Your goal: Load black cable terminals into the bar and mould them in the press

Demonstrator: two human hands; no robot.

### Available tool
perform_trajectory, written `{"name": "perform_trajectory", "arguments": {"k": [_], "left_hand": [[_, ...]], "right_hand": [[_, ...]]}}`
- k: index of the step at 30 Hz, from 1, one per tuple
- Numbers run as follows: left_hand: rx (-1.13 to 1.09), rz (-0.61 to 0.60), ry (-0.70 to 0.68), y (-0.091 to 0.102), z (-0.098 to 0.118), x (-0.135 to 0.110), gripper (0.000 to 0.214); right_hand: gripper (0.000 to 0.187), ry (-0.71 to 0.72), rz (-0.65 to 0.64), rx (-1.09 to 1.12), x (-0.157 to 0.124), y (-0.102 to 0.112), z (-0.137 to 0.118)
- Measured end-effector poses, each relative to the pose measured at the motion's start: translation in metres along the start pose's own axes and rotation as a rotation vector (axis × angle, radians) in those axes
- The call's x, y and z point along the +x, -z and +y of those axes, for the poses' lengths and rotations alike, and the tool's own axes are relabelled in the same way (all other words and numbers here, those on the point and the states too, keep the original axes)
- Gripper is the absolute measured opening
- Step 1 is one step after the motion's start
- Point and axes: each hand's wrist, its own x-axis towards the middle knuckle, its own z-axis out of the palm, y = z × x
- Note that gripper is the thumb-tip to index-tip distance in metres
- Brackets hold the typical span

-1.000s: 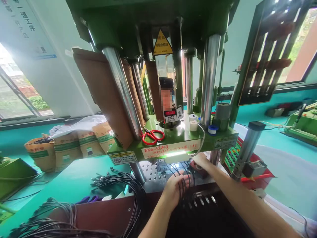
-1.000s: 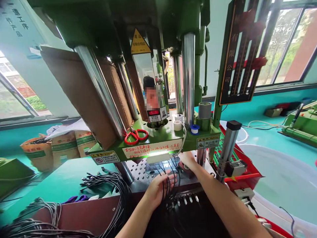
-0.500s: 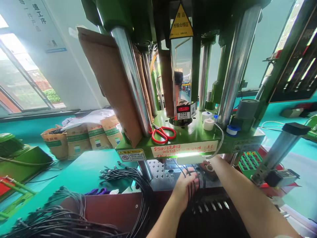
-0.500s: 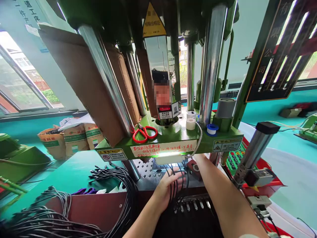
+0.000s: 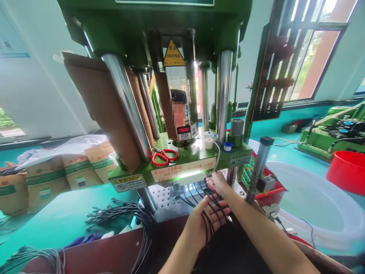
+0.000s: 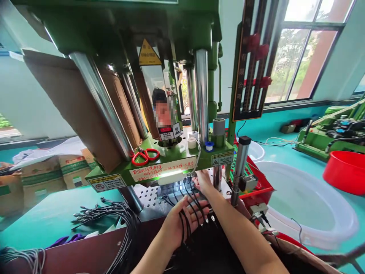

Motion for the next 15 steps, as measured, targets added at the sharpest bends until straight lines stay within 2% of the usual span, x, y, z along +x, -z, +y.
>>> {"name": "perform_trajectory", "arguments": {"k": [3,7,9,12,14,15], "left_hand": [[-0.029,0.057,-0.004,-0.006,-0.008,-0.012,0.015],[-0.175,0.078,0.008,-0.002,-0.021,-0.029,0.018],[-0.162,0.009,0.012,0.003,-0.037,-0.04,0.016],[0.034,-0.159,0.069,0.011,-0.064,-0.064,0.024],[0.176,-0.213,0.082,0.017,-0.07,-0.086,0.028],[0.215,-0.206,0.056,0.021,-0.065,-0.097,0.029]], "right_hand": [[0.026,-0.029,0.047,-0.01,-0.017,0.003,0.001],[0.027,-0.038,0.112,-0.031,-0.035,0.005,-0.001],[0.028,-0.052,0.141,-0.048,-0.04,0.006,-0.001],[0.028,-0.062,0.161,-0.079,-0.045,0.01,0.0],[0.028,-0.051,0.159,-0.103,-0.048,0.016,0.001],[0.027,-0.042,0.155,-0.118,-0.048,0.02,0.002]]}}
